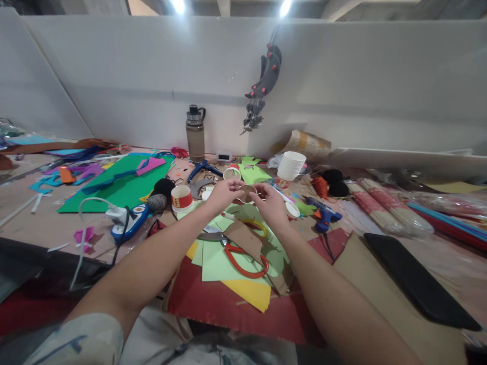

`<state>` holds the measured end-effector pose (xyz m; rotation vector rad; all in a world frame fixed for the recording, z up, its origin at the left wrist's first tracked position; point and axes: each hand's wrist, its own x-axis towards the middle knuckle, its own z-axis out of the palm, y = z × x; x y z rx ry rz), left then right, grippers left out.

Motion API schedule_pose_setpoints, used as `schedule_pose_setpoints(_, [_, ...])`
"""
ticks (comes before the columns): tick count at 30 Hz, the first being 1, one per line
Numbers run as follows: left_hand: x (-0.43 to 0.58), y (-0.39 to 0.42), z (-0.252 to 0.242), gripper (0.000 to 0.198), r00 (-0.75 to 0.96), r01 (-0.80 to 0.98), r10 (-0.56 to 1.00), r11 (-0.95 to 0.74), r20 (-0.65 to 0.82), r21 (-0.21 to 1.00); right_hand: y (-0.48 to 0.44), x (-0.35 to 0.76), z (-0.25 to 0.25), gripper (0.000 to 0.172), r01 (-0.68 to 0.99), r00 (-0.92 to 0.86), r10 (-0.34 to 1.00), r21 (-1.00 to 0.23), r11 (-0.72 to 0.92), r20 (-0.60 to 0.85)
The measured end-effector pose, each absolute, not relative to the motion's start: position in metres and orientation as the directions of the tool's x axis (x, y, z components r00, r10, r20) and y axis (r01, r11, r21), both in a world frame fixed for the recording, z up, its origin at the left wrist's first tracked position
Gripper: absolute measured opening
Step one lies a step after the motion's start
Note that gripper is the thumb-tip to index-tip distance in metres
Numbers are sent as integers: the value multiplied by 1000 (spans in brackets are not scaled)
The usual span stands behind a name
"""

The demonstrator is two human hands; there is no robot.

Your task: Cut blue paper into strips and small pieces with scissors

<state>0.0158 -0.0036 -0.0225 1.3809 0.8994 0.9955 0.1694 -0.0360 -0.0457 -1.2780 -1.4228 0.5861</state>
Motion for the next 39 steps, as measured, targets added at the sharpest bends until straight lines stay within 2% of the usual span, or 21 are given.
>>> schedule_pose_setpoints(10, [13, 0, -26, 23, 383, -86, 922, 101, -61, 991, -33, 169, -50, 29, 277, 165, 948, -935, 221, 273])
schedule_pose_setpoints(15, [14, 0, -25, 16, 446, -101, 888, 176, -113, 979, -32, 170, -51, 27, 193, 167, 963, -965, 178, 211])
schedule_pose_setpoints(23, [15, 0, -28, 16, 374, -46, 922, 129, -103, 991, -29, 170, -57, 26, 196, 142, 968, -964, 177, 207])
schedule_pose_setpoints(29, [15, -2, -25, 24, 361, -52, 927, 129, -102, 990, -29, 171, -56, 29, 229, 129, 966, -954, 193, 226])
schedule_pose_setpoints(39, [16, -2, -25, 19, 348, -43, 932, 123, -101, 991, -29, 170, -59, 28, 179, 118, 974, -969, 171, 194])
